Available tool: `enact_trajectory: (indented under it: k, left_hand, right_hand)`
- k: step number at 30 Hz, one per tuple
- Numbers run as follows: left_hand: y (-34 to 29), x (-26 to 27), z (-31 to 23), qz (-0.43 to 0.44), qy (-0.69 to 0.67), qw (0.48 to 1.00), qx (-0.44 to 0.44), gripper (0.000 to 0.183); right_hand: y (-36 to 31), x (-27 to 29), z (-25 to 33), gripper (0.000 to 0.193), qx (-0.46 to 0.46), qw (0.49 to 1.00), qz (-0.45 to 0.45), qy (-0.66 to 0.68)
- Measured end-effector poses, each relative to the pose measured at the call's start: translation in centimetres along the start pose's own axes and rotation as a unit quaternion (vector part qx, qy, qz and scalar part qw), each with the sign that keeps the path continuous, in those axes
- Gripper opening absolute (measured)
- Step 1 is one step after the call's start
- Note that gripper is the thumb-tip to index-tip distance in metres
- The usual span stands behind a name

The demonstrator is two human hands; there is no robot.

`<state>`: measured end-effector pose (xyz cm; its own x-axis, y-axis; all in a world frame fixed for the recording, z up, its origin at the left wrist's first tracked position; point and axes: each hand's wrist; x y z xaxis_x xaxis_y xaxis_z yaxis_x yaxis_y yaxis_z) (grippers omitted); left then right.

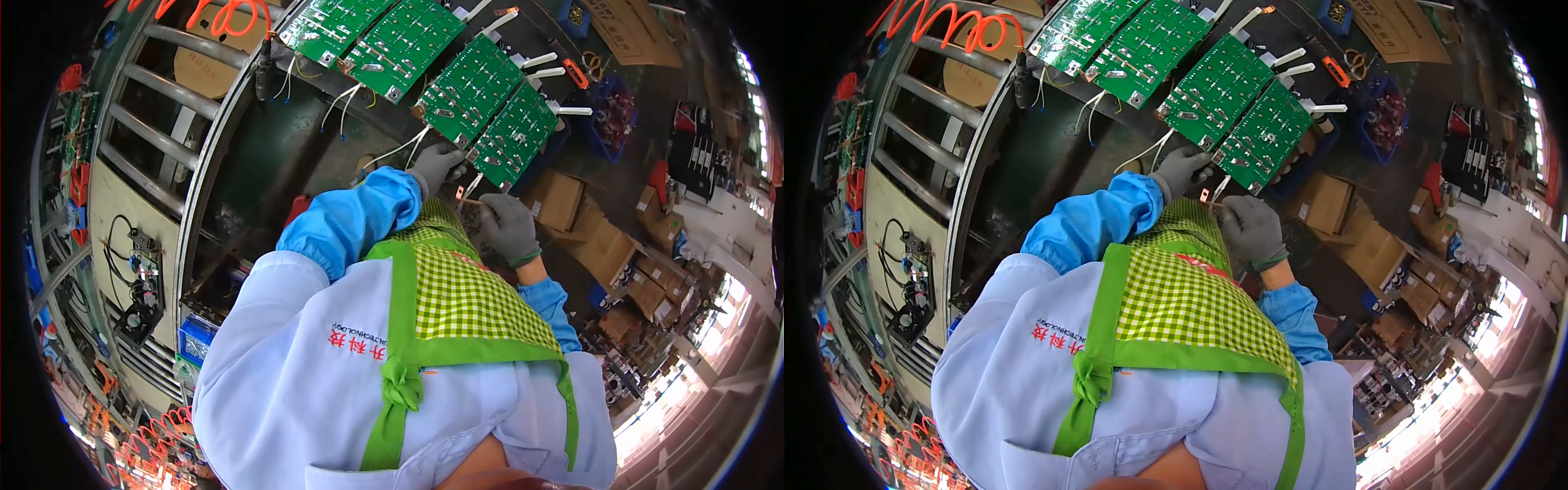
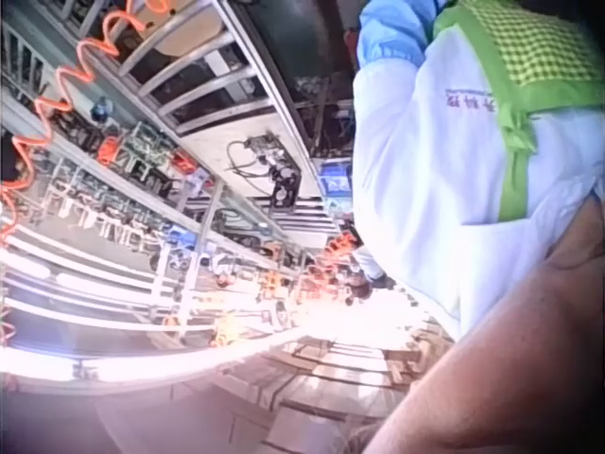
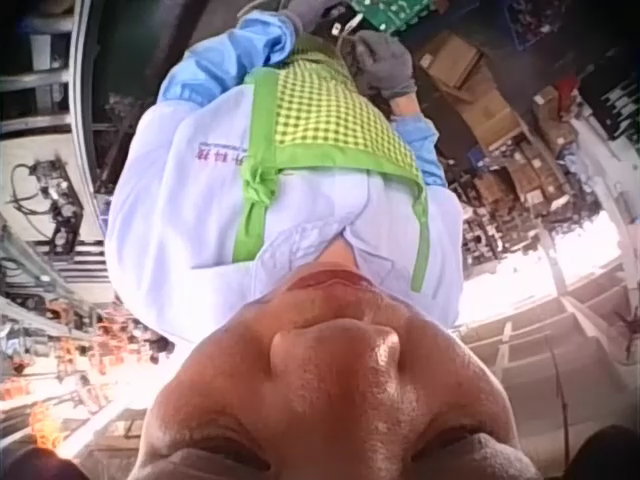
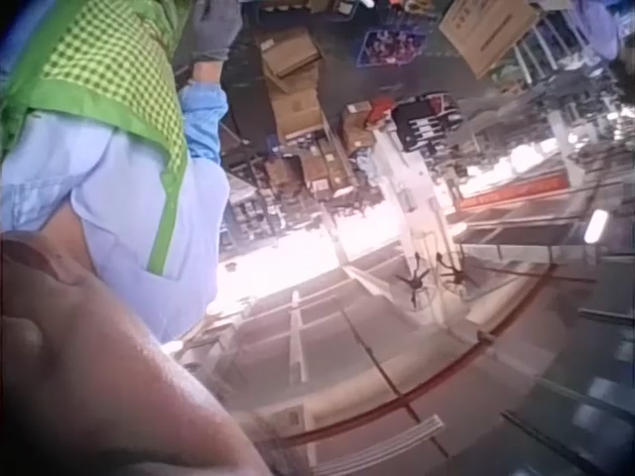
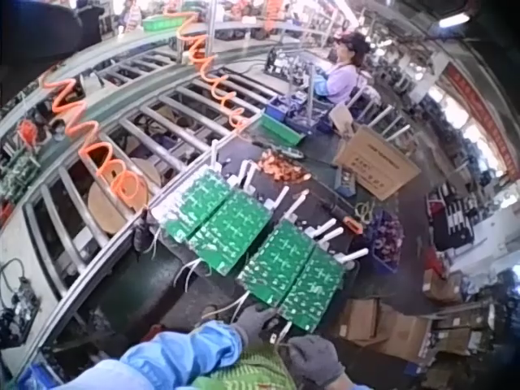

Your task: The person assembles electronic components onto green circuit boards by securing them with screws using a power screwdriver.

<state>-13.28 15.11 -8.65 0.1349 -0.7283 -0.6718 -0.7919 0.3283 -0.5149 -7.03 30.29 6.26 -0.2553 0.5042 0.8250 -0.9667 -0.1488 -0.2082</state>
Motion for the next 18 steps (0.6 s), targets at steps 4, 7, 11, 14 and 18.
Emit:
enact_trajectory:
  k: [4, 7, 11, 14, 18]
  left_hand:
    - [0.0, -0.5, 0.0, 0.013, 0.018, 1.0, -0.011, 0.016]
    - [-0.5, -0.8, 0.0, 0.009, 0.055, 0.998, -0.04, 0.019]
    - [-0.8, -0.9, 0.6, 0.007, 0.073, 0.996, -0.057, 0.02]
    - [-0.5, -1.0, 0.9, 0.016, 0.033, 0.997, -0.063, 0.021]
    - [-0.9, -0.2, 1.5, 0.036, -0.111, 0.993, 0.006, 0.023]
  right_hand:
    - [0.6, 1.6, -1.0, 0.012, -0.019, 0.996, -0.081, 0.02]
    - [1.1, 1.9, -2.0, 0.012, -0.027, 0.993, -0.112, 0.015]
    - [2.0, 1.6, -3.1, 0.012, -0.024, 0.988, -0.148, 0.027]
    - [3.1, 1.6, -3.6, 0.012, -0.009, 0.989, -0.148, 0.016]
    - [3.3, 1.1, -3.2, 0.011, 0.026, 0.991, -0.129, 0.011]
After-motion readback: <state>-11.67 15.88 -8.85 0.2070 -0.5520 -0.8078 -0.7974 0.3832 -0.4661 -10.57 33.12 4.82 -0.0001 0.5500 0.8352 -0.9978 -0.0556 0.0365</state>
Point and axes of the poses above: each hand's wrist, its own y-axis towards the middle knuckle, its own x-axis out of the back of the hand, z = x × y, and after that the axes turned 15 degrees about -x, right-handed
